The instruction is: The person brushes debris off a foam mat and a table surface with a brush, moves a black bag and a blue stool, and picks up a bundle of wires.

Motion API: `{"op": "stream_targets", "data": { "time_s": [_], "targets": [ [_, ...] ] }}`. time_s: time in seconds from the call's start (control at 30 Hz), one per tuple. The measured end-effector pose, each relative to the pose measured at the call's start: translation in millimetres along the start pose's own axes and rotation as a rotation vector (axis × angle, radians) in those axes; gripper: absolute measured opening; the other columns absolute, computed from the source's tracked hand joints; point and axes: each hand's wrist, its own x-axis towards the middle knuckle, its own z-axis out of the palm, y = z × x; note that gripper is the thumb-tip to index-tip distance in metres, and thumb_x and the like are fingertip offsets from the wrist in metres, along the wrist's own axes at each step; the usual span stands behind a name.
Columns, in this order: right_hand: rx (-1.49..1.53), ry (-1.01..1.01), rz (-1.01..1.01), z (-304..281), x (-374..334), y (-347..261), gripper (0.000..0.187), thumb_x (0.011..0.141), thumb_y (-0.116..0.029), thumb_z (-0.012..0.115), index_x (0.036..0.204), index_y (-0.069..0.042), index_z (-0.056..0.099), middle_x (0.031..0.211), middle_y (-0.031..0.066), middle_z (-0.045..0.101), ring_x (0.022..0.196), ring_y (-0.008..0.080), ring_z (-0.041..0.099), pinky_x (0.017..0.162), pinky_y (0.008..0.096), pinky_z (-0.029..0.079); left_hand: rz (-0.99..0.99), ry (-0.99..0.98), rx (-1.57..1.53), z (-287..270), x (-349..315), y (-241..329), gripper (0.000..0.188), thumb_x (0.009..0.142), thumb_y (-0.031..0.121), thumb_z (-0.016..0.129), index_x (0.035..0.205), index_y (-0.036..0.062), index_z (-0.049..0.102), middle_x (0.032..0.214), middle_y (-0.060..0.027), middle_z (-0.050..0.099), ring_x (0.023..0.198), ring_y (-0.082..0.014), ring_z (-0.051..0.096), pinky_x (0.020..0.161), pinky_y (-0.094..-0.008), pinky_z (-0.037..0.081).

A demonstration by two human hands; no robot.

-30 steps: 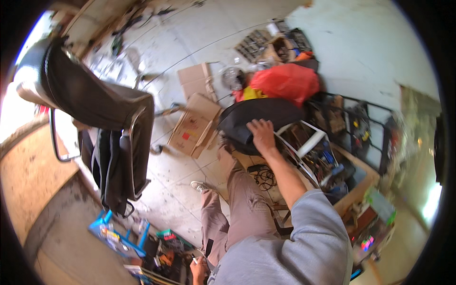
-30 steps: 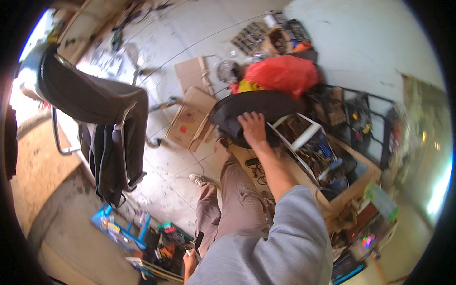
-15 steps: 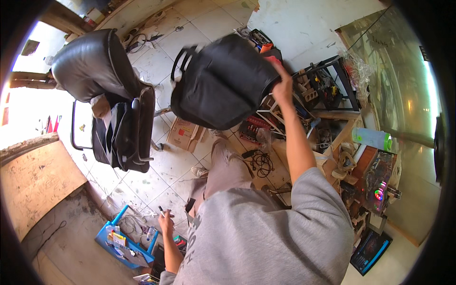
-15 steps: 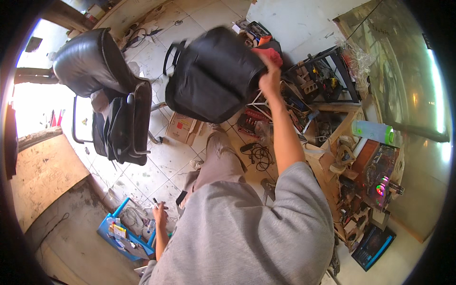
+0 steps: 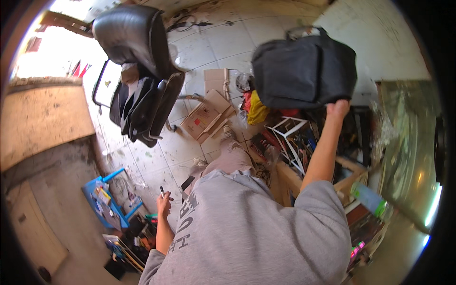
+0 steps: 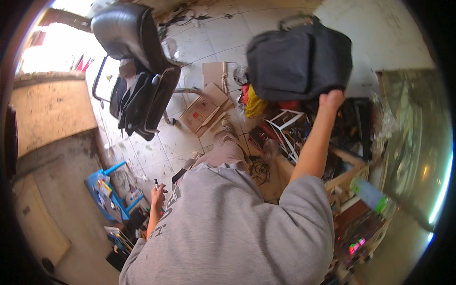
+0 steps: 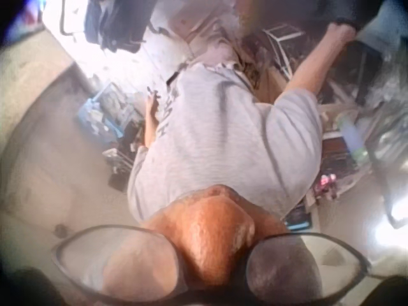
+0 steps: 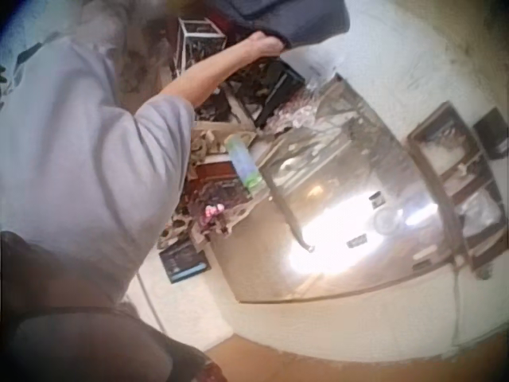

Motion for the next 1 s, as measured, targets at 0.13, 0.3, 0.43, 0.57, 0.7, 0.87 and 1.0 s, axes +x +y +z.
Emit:
{"op": "stream_targets", "data": {
  "time_s": [0.13,0.3,0.43,0.57,0.7,0.87,1.0],
  "targets": [
    [-0.047,0.115,-0.112,-73,115,5,0.045,0.088,-0.004,0.045,0.131,0.010,0.047,0.130,0.0233,0.053,0.110,0.0378,0.059,0.098,0.0516,0.049,-0.064,-0.007,-0.086,28,-21,-6,0.031,0.092,0.034,0.061,0.101,0.0048,0.064,0.066,-0.0058,0.062,0.041,-0.0091,0.042,0.038,-0.0271,0.032],
    [-0.837,0.489,-0.113,-76,101,33,0.050,0.082,-0.008,0.053,0.129,0.008,0.050,0.129,0.0265,0.054,0.113,0.0419,0.057,0.094,0.0517,0.050,-0.150,0.104,-0.089,18,-67,-27,0.029,0.091,0.032,0.062,0.103,0.0057,0.064,0.067,-0.0065,0.063,0.041,-0.0087,0.042,0.038,-0.0271,0.031],
    [-1.386,0.177,-0.618,-49,64,101,0.050,0.079,-0.018,0.060,0.123,0.005,0.057,0.121,0.0278,0.059,0.112,0.0423,0.058,0.098,0.0475,0.044,-0.123,0.145,-0.129,36,-71,-39,0.029,0.090,0.032,0.063,0.101,0.0055,0.066,0.068,-0.0075,0.065,0.044,-0.0100,0.048,0.040,-0.0277,0.036],
    [-1.118,-0.551,-0.237,-3,-103,186,0.049,0.085,-0.014,0.059,0.129,0.004,0.054,0.126,0.0250,0.059,0.118,0.0332,0.059,0.100,0.0389,0.046,-0.026,0.251,-0.143,42,-84,-28,0.031,0.086,0.033,0.067,0.102,0.0066,0.069,0.071,-0.0069,0.068,0.058,-0.0133,0.063,0.047,-0.0281,0.046],
    [-0.902,-1.390,0.101,2,-265,233,0.023,0.091,-0.008,0.057,0.111,0.003,0.063,0.100,0.0114,0.067,0.091,0.0207,0.064,0.081,0.0323,0.050,0.092,0.311,-0.175,38,-85,2,0.038,0.090,0.039,0.063,0.104,0.0037,0.066,0.072,-0.0076,0.068,0.061,-0.0151,0.064,0.059,-0.0316,0.051],
    [-0.848,-1.893,0.655,40,-440,197,0.024,0.095,-0.016,0.061,0.111,0.001,0.065,0.090,0.0055,0.067,0.081,0.0125,0.062,0.075,0.0260,0.050,0.176,0.296,-0.778,11,-101,6,0.046,0.098,0.045,0.053,0.105,0.0004,0.063,0.077,-0.0070,0.066,0.063,-0.0142,0.061,0.060,-0.0293,0.050],
    [-0.866,-2.090,0.644,66,-511,196,0.027,0.094,-0.017,0.062,0.113,0.002,0.065,0.091,0.0055,0.068,0.082,0.0116,0.062,0.074,0.0249,0.049,0.344,0.295,-1.049,-6,-95,-28,0.055,0.100,0.050,0.045,0.114,-0.0014,0.060,0.088,-0.0106,0.067,0.080,-0.0191,0.065,0.075,-0.0331,0.052]
  ]
}}
